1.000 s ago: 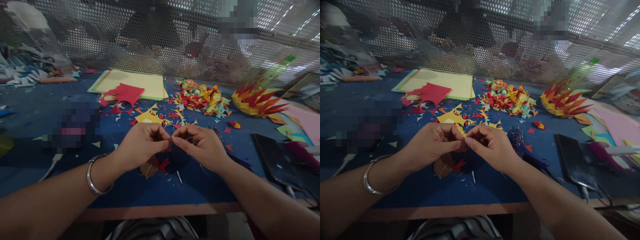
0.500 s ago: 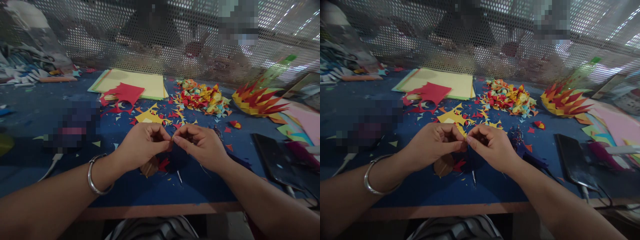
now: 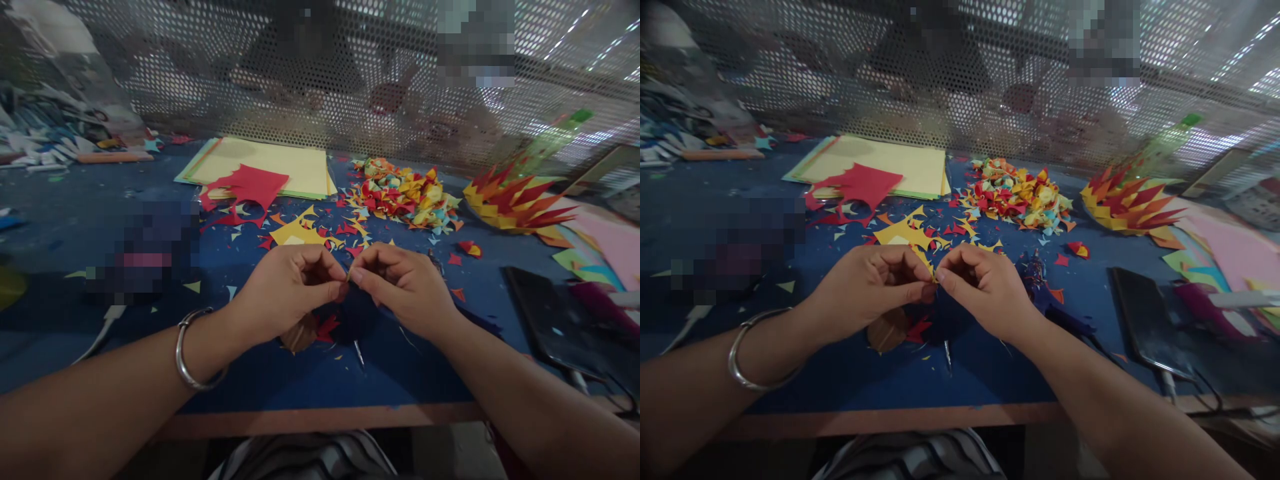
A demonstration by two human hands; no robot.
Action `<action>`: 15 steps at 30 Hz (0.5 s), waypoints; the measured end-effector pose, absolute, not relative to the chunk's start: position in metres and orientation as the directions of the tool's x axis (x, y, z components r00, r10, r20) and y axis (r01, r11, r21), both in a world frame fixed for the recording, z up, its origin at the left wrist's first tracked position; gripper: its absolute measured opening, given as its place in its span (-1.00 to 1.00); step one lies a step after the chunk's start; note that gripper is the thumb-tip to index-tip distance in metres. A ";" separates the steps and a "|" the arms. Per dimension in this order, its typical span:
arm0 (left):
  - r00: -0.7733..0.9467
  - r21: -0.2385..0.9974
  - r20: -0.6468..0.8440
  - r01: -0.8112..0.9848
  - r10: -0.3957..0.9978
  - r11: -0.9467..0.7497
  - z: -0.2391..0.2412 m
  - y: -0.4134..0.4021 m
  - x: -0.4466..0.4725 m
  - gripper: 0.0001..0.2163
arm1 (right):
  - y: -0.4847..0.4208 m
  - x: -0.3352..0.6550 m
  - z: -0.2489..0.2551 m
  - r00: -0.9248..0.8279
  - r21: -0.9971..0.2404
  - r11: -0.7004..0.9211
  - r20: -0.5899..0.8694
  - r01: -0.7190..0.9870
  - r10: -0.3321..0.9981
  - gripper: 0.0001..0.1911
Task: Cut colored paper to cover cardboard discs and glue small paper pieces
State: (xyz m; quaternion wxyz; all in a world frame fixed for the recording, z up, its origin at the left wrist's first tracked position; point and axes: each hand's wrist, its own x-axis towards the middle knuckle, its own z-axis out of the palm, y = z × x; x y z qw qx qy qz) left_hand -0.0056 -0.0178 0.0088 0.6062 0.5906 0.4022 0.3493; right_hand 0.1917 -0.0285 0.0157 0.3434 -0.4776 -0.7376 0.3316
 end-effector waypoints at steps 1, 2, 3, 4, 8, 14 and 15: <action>0.431 0.998 -0.062 0.045 0.900 0.047 0.009 -0.018 -0.006 -0.84 | -0.028 0.191 0.016 -0.307 -0.824 0.319 0.187 0.468 0.933 -0.85; 0.428 0.998 -0.051 0.040 0.902 0.037 0.010 -0.019 -0.005 -0.82 | -0.028 0.191 0.016 -0.304 -0.834 0.310 0.182 0.456 0.935 -0.84; 0.425 0.999 -0.040 0.039 0.904 0.025 0.010 -0.020 -0.006 -0.79 | -0.028 0.191 0.016 -0.301 -0.846 0.299 0.175 0.441 0.938 -0.84; 0.424 0.999 -0.029 0.042 0.905 0.012 0.011 -0.021 -0.006 -0.77 | -0.028 0.191 0.017 -0.298 -0.859 0.287 0.167 0.424 0.940 -0.83; 0.424 0.992 0.050 0.081 0.904 -0.093 0.014 -0.024 -0.007 -0.79 | -0.029 0.191 0.016 -0.303 -0.899 0.244 0.134 0.363 0.944 -0.81; 0.454 0.948 0.148 0.189 0.878 -0.258 0.012 -0.024 -0.011 -0.87 | -0.029 0.190 0.015 -0.315 -0.902 0.255 0.144 0.347 0.938 -0.80; 0.457 0.948 0.140 0.194 0.878 -0.252 0.012 -0.023 -0.011 -0.87 | -0.029 0.190 0.015 -0.316 -0.901 0.260 0.148 0.347 0.937 -0.81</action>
